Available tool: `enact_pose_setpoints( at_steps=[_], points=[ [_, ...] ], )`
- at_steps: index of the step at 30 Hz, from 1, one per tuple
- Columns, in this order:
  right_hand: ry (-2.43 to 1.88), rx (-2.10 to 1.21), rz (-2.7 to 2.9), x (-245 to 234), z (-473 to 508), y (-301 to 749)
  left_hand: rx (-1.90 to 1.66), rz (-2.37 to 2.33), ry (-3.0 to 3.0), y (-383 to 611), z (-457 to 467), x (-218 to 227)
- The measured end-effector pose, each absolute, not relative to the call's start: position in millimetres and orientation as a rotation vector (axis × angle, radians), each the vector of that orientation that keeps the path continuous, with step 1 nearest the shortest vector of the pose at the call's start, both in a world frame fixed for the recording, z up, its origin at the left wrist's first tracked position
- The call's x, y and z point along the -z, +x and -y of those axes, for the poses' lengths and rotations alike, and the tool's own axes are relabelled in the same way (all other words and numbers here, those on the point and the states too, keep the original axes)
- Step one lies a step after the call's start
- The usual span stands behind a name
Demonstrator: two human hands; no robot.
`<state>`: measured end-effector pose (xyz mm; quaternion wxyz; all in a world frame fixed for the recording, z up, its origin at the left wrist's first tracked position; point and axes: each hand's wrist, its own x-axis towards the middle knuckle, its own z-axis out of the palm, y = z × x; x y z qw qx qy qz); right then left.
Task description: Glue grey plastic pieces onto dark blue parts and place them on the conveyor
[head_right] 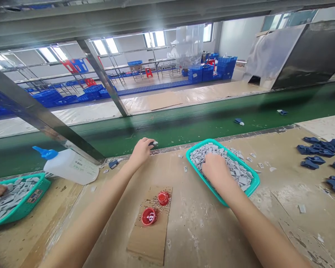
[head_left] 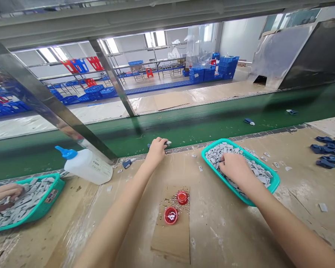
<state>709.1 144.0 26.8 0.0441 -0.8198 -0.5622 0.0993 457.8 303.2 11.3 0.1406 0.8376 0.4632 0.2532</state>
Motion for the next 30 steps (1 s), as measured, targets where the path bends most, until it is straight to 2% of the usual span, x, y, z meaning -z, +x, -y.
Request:
enact_pose_setpoints(
  at_steps=[4, 9, 13, 18, 30],
  points=[
    [-2.261, -0.443, 1.52, -37, -120, 710, -0.941, -1.234, 2.185, 450, -241, -40],
    [-1.64, -1.01, 1.098, -32, -78, 673, -1.134, -1.078, 1.493, 421, -150, -64],
    [-1.465, -1.336, 1.008, -19, -67, 627, -1.328, -1.225, 1.179, 395, -96, -56],
    [-1.427, -1.381, 1.004, -5, -75, 603, -1.503, -1.345, 0.925, 384, -57, -34],
    [-1.424, -1.386, 0.895, 7, -77, 594, -1.438, -1.323, 0.781, 410, -36, -24]
  ],
)
